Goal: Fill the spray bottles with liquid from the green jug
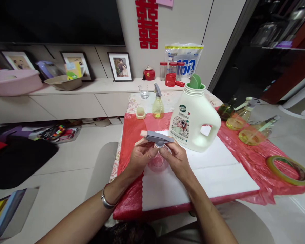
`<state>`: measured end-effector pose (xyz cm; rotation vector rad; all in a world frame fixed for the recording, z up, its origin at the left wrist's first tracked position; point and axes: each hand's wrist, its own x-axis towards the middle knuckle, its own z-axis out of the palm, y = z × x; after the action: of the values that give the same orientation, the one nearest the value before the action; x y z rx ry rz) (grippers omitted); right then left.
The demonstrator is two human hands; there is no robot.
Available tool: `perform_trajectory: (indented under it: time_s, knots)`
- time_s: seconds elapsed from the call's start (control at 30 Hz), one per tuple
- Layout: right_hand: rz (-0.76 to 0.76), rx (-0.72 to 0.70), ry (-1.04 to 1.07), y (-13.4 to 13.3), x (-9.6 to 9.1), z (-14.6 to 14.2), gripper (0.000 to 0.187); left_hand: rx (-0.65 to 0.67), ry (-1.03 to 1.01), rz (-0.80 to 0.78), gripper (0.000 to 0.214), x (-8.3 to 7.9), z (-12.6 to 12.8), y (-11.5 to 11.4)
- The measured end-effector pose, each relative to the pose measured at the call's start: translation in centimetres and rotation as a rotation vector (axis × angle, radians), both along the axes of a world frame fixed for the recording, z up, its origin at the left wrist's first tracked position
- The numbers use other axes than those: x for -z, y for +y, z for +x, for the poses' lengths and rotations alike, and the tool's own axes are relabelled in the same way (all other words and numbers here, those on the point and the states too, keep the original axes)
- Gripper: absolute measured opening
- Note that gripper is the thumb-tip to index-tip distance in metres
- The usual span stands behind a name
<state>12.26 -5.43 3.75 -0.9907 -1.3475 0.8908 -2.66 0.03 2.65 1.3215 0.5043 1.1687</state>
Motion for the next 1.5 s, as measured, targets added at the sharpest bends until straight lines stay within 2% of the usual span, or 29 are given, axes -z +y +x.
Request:
perform_trajectory:
  time_s: [0.13,0.27,0.4,0.6,0.7,0.8,0.9,1.2,1.33,1.43,1.5]
  knots:
    - [0.003,-0.021,0.015,0.1,0.1,0.2,0.026,0.038,-0.008,-0.007,0.046,0.2,-0.3,-0.3]
    - [0.029,-0.005,0.048,0.1,0.0,0.2,0.03,0.047,-0.022,0.042,0.045,0.2,-0.3,-0.4]
    - [0.062,0.066,0.053,0.0,-0.6,-0.7,0.03,0.118,-0.087,0.039,0.048,0.1,-0.2,-0.4]
    - [0.085,0.205,0.072,0.0,-0.7,-1.9,0.035,0.125,-0.104,-0.064,0.052,0.5,-0.5,-1.0]
    - [0.062,0.124,0.053,0.0,-0.8,-1.4,0.037,0.131,-0.124,-0.044,0.047,0.6,-0.6,-1.0]
    - [0.039,0.011,0.031,0.1,-0.9,-0.8,0.038,0.163,-0.16,-0.035,0.052,0.6,-0.5,-0.9]
    - [0.042,0.004,0.027,0.1,-0.8,-0.6,0.031,0.18,-0.159,-0.03,0.057,0.6,-0.4,-0.9]
    - [0.037,0.213,0.059,-0.1,-0.7,-2.0,0.034,0.171,-0.133,-0.044,0.053,0.9,-0.6,-1.2]
    - [0.007,0.168,0.006,-0.3,-0.7,-1.8,0.043,0.171,-0.157,-0.052,0.051,0.8,-0.9,-1.3]
    - [0.005,0.121,-0.051,-0.2,-1.0,-1.4,0.037,0.164,-0.166,-0.061,0.039,0.9,-1.0,-1.1]
    - [0.014,0.15,-0.074,-0.1,-1.1,-1.3,0.033,0.131,-0.113,-0.067,0.034,1.3,-1.0,-0.8]
